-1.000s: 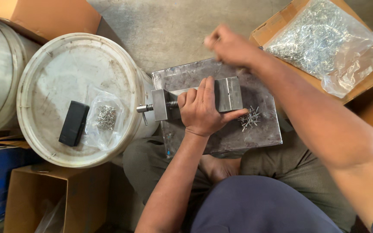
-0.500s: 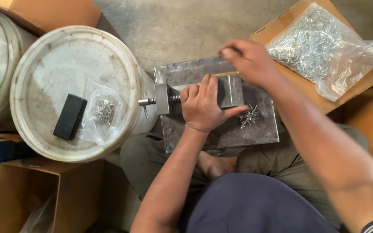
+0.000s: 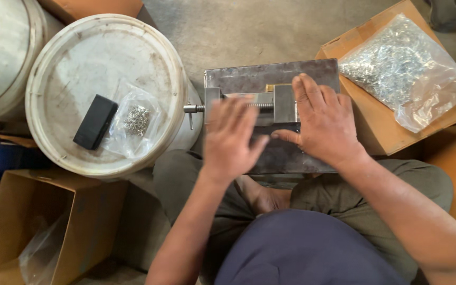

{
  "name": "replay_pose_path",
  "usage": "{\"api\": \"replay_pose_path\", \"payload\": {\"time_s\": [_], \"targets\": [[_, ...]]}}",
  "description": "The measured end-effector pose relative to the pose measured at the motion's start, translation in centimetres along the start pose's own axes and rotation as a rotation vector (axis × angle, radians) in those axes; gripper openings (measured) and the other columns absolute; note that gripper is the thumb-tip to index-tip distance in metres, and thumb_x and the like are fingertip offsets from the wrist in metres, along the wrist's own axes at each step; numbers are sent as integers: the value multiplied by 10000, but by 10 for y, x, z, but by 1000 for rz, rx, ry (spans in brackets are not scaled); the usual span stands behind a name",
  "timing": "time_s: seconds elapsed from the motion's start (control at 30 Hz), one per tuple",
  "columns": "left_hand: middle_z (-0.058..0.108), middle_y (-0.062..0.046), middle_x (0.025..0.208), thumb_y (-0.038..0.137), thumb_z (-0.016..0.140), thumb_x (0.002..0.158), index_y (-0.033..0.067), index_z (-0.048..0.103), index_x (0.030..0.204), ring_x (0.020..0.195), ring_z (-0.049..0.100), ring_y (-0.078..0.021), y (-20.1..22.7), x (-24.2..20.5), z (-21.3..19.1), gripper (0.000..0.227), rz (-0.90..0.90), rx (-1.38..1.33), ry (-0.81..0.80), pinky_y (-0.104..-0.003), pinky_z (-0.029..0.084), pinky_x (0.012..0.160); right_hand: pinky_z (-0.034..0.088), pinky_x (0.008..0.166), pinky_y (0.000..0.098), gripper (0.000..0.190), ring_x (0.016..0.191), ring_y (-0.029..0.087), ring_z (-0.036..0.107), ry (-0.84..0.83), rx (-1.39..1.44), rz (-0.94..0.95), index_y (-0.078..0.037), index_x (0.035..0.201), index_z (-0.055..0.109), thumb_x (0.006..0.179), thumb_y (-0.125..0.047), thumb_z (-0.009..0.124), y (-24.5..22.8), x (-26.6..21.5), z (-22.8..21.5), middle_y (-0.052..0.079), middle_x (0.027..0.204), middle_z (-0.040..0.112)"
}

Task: The person sits on the floor and uses a metal press to assemble small metal components. They place a brass-colored piece into the press, add small metal pins, and tighten the screw mechanism to secure them. The person repeats this process with multiple components.

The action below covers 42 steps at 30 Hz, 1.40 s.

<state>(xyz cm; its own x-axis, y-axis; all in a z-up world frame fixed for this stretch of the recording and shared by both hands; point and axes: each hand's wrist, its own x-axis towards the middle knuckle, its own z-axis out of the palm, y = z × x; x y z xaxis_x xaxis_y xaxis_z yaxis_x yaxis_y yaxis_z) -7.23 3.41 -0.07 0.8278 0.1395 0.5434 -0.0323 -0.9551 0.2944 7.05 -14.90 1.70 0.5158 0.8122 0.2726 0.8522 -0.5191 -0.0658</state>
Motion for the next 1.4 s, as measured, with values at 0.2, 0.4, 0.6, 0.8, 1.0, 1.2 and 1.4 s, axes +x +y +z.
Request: {"api": "replay_pose_path", "payload": {"time_s": [0.2,0.4,0.6,0.8,1.0,1.2,1.4], "targets": [[708,-119,1218,457,597,1024,16,674,1224,1155,656,-242,-90,-23,-11,491,-720,-360,311,-381,500,1021,450,849,458,1081,1132,302,562,-83,-91,138,34,1493,513,759,-734,713,-17,6,-8,132,1385,548],[658,-22,649,570,493,1020,52,652,736,568,616,-102,-128,-43,29,611,-1090,-805,-3,-269,472,572,468,819,404,990,1077,258,634,68,-252,21,51,1442,571,772,-661,729,-19,1,-10,127,1370,592],[482,6,547,532,559,1015,94,498,624,465,472,-113,-109,-36,32,590,-1159,-962,95,-304,348,436,459,785,395,989,1016,240,645,31,-278,39,45,1422,587,763,-679,722,-18,2,-7,111,1336,602],[471,-16,497,551,507,1013,58,522,562,481,460,-141,-104,-31,28,668,-1154,-567,18,-356,390,504,418,905,438,979,1094,209,628,0,-329,40,16,1450,564,800,-708,668,-17,0,-5,87,1387,581],[491,-40,533,531,516,1031,38,560,619,533,462,-161,-110,-34,37,644,-1094,-491,91,-382,408,555,311,1059,671,1045,1333,261,528,-63,-225,93,31,1587,461,878,-723,606,-9,-4,11,122,1539,504],[450,-12,582,464,536,1052,50,528,650,497,405,-139,-116,-37,41,577,-1233,-794,150,-359,339,471,140,1091,821,1042,1473,315,459,-27,-160,67,62,1603,421,902,-686,605,-1,-11,29,174,1576,489],[442,5,562,430,532,1035,56,596,675,482,395,-115,-103,-26,27,523,-1233,-811,165,-335,327,456,50,1070,874,1017,1477,342,435,38,-30,39,81,1593,395,934,-667,597,-3,-12,27,220,1539,499]]}}
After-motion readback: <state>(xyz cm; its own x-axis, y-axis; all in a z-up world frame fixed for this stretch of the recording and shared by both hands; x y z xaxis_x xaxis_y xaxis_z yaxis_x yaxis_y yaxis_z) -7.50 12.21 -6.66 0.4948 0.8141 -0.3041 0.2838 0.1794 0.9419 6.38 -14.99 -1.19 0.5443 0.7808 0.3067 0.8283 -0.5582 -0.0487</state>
